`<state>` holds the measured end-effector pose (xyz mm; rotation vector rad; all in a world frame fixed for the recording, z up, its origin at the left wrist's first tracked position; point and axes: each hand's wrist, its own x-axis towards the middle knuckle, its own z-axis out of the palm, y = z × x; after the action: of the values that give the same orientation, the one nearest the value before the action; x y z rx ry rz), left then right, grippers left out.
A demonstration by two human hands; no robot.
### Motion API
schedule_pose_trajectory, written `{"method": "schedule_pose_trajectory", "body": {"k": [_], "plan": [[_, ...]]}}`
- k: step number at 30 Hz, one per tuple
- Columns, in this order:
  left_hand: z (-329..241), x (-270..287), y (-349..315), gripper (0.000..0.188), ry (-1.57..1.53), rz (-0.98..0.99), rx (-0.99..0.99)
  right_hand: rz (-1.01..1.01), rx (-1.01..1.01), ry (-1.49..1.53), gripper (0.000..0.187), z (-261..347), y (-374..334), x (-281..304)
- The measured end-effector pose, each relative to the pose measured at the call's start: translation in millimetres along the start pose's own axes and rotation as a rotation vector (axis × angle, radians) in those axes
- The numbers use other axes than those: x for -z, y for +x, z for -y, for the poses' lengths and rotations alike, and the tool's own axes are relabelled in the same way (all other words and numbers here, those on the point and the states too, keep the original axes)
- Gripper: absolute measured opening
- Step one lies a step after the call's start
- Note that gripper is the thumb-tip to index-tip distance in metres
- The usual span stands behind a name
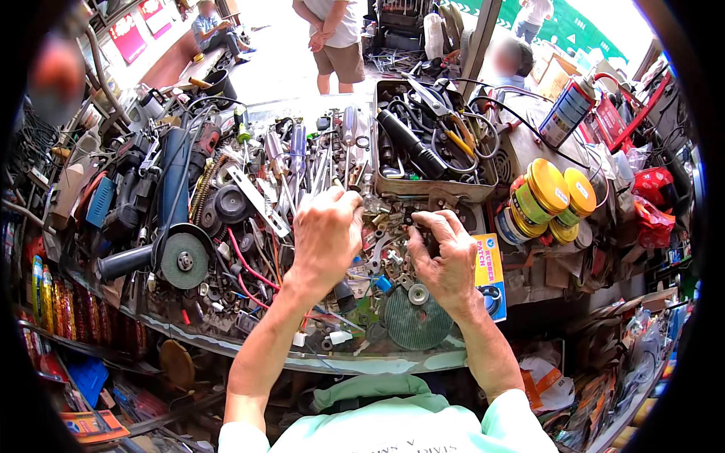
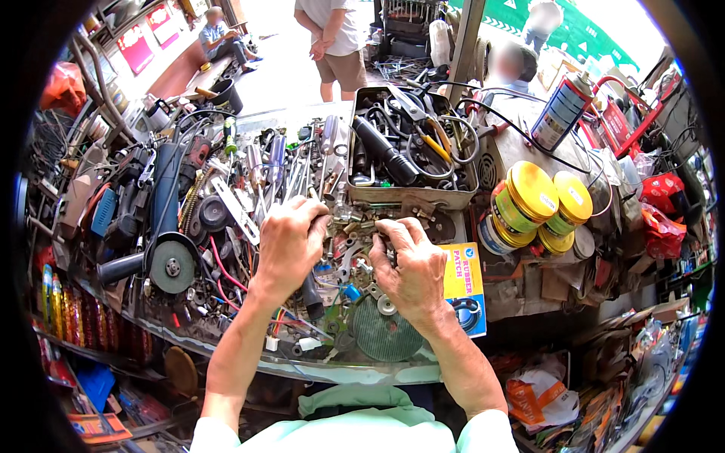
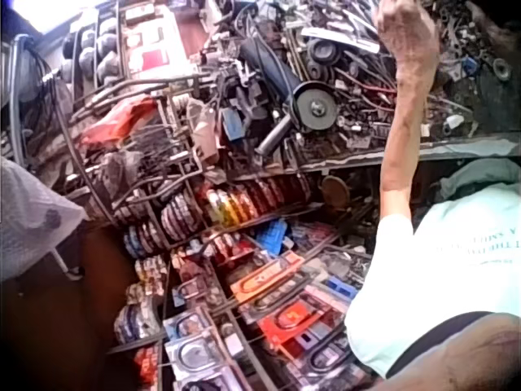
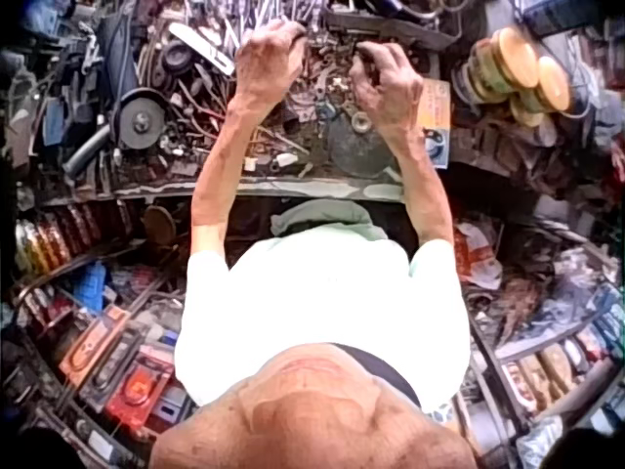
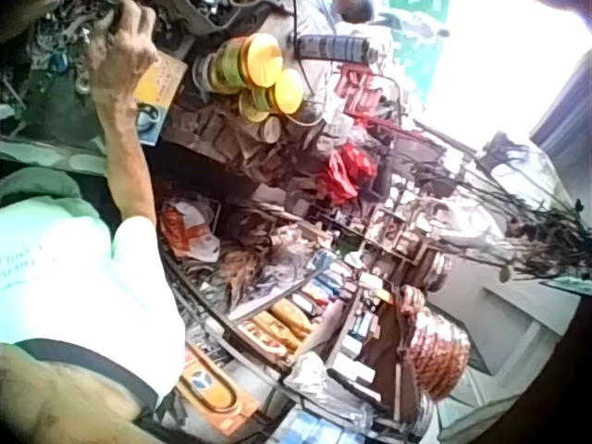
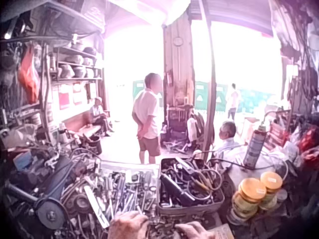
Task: The person assembles small electrical components on a cluttered workbench. They connect wires to a small cylindrical part, then attach a metal fitting to the assembly. The person continues to manipulate the wires and components, occasionally picking up and examining other small parts from the table.
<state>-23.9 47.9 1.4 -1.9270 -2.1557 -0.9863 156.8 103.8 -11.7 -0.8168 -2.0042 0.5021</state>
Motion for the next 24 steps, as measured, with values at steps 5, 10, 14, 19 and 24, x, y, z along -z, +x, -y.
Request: {"method": "schedule_pose_trajectory", "body": {"k": [5, 10, 14, 19, 24], "plan": [[10, -21, 8, 0.011, 0.261, 0.155, 0.011, 0.011, -0.011, -0.017, 0.023, -1, 0, -2], [0, -22, 12, 0.011, 0.381, 0.235, 0.022, 0.020, -0.001, -0.012, 0.023, -2, 1, 0], [1, -17, 11, 0.013, 0.322, 0.211, 0.015, 0.024, 0.016, 0.002, 0.025, -2, -1, -2], [-2, 9, 5, 0.019, -0.316, 0.075, 0.131, -0.046, 0.025, 0.110, 0.026, 2, 1, 3], [-12, 24, -22, 0.022, -1.663, 0.228, 0.552, -0.159, 0.052, 0.319, 0.026, 18, 0, 14]]}}
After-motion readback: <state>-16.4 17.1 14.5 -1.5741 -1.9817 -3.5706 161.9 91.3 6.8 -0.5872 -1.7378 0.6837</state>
